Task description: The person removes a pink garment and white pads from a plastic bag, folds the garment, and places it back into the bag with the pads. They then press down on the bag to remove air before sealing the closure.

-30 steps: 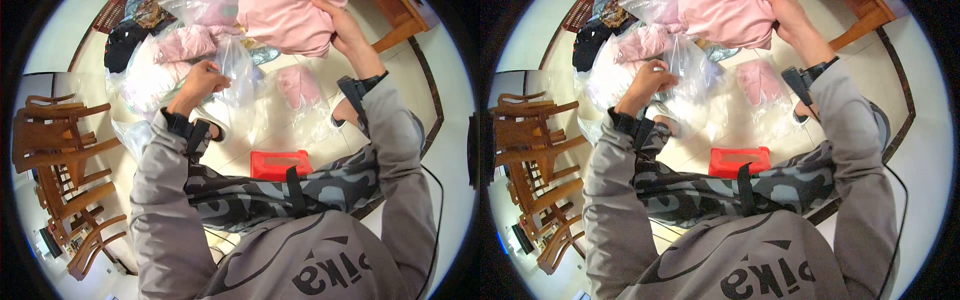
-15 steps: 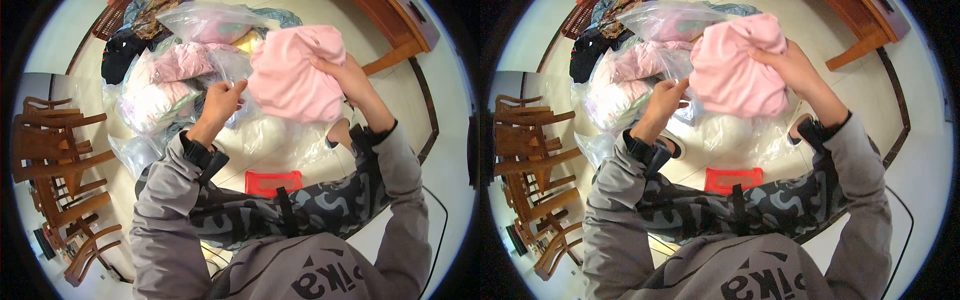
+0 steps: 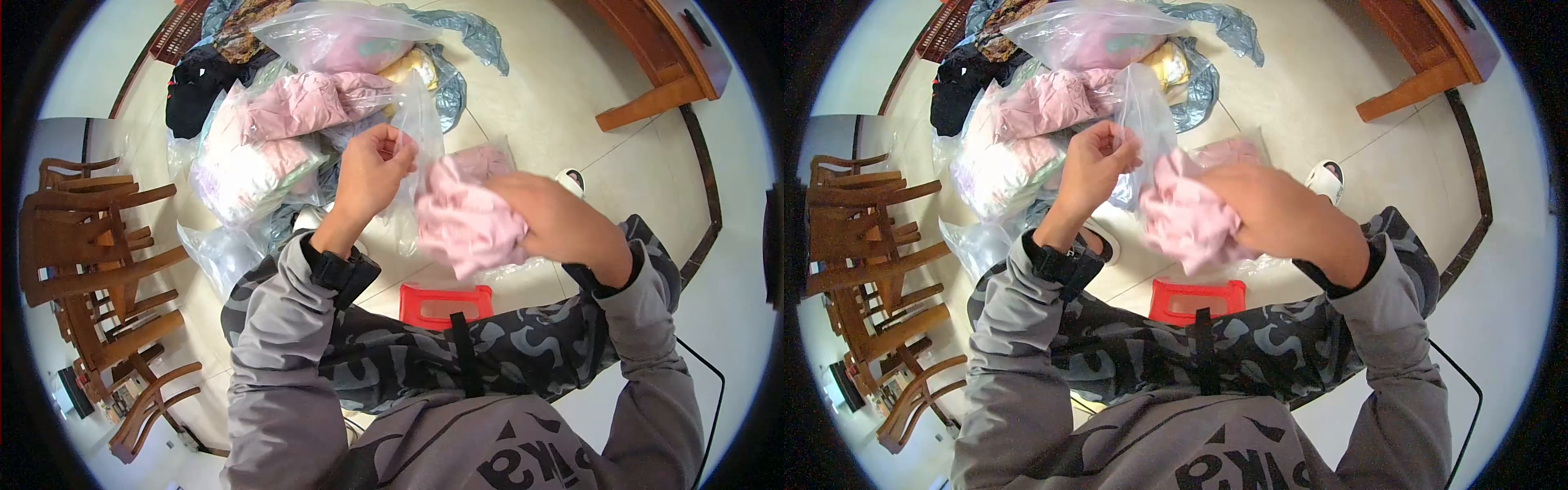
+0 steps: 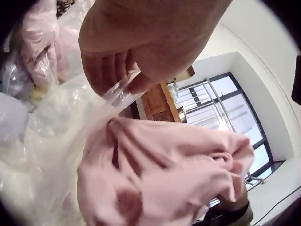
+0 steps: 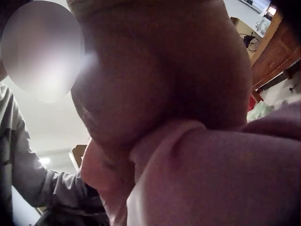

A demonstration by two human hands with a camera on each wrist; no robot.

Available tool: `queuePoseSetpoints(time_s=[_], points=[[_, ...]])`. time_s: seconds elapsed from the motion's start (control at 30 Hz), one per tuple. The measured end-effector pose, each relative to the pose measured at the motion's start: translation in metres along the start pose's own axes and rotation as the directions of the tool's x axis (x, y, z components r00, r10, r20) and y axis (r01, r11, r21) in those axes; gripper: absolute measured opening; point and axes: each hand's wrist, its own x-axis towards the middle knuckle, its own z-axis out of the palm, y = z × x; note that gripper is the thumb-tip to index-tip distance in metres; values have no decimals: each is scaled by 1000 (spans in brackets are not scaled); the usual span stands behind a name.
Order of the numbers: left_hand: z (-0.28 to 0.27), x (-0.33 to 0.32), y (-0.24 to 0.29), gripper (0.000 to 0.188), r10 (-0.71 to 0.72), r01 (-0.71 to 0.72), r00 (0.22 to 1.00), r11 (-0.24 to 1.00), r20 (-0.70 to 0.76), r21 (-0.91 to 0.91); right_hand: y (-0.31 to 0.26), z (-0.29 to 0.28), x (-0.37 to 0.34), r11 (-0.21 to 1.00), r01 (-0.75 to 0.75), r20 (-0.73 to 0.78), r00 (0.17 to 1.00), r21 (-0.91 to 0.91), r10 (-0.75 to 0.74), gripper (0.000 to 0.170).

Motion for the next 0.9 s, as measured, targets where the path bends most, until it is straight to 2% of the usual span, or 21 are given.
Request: queuePoseSetpoints(time_s=[0.07,0.1,0.13,0.23,0.3,0.37,0.47,0.5,0.6,0.67,0.73,0.87,0.9], points=[[-4,-3,6,18,74,-59,994,984,-79,170,-8,3,-3,998,22,137,990,65,-31,53],[-5,-6,11,23,94,-67,991,966,-97,248,-19,0,1,990,-52,231,973,128,21,53],[-5,-9,13,29,114,-73,987,943,-110,325,-23,0,3,977,-40,253,967,207,-14,57],[8,-19,14,44,176,-128,980,909,-88,397,-31,1,6,917,-25,292,951,399,-101,64],[19,-31,26,49,139,-119,990,858,-2,500,-37,1,6,882,-17,301,943,472,-143,63],[30,-44,39,53,79,-107,994,776,72,622,-37,-3,-1,860,-2,207,971,510,-120,62],[30,-41,8,50,263,-337,941,754,211,563,-29,-6,-3,804,-65,146,989,591,-27,59],[31,-39,8,43,379,-427,903,749,202,506,-24,-8,0,780,-122,162,986,614,26,58],[21,-37,22,35,165,-176,983,973,82,152,-10,-15,7,681,-322,254,946,657,202,56],[17,-34,33,31,116,-118,992,992,51,38,-16,-19,10,539,-365,247,928,759,280,53],[14,-30,37,30,61,-59,998,995,23,-78,-13,-20,13,394,-468,316,864,791,393,53],[9,-33,47,33,84,-82,996,994,-26,72,-8,-9,16,398,-476,248,829,784,502,57],[11,-34,47,35,132,-128,990,987,-42,95,-6,-5,16,479,-427,176,857,767,484,59]])
